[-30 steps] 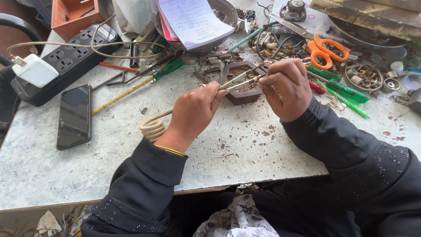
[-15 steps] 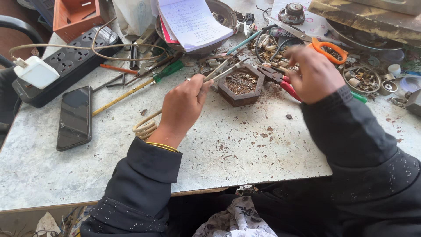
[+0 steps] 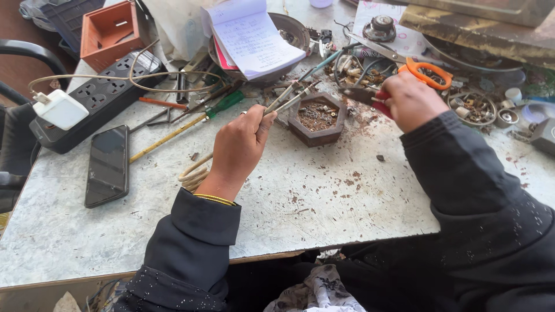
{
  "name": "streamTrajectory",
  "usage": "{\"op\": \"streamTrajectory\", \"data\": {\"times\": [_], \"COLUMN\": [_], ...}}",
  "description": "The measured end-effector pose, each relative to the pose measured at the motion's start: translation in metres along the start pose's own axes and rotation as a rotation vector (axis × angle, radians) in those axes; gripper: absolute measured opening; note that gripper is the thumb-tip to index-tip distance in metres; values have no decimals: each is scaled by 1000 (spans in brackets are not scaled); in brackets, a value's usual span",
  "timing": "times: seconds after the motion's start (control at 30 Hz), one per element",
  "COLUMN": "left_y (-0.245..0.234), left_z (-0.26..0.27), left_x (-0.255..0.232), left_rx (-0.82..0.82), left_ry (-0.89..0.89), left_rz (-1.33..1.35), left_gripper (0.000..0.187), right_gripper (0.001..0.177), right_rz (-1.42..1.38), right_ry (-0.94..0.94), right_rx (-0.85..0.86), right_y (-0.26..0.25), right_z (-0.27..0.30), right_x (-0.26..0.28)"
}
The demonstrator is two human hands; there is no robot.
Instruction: The person uses pliers to strip the insulation from the ends of two electrical cords. They then appear to be working on a small metal component, possibly a fuse or connector, using the pliers to manipulate it.
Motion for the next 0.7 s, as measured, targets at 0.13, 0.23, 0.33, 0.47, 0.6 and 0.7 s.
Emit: {"op": "streamTrajectory", "data": {"times": [0.13, 0.23, 0.33, 0.47, 0.6, 0.7], "left_y": [-4, -5, -6, -8, -8, -7], "left_z": [0, 0, 0, 0, -1, 0], "left_x": [2, 2, 2, 3, 4, 4], "left_rx": [4, -6, -12, -29, -41, -59], "left_ry": [-13, -1, 5, 8, 13, 36], "left_rz": [53, 64, 72, 87, 83, 62], "left_gripper": [29, 30, 29, 29, 29, 27], "right_gripper": [18, 23, 27, 39, 41, 43], "right_rz": [-643, -1019, -1274, -1540, -1657, -1707], "right_ry": [81, 201, 282, 285, 184, 182], "right_rx": [-135, 2, 208, 304, 312, 331], "right_y": [-14, -4, 14, 26, 25, 24], "right_z": [5, 11, 14, 21, 23, 24], "right_x": [17, 31, 51, 71, 77, 79]}}
Point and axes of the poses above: each hand's wrist, its own z-axis away from the middle knuckle, its own y-axis out of the palm, x = y × z, the point moved 6 cm from there along -z, towards the middle knuckle, and after that the axes turned 7 degrees about -y, right-handed, at the moved point
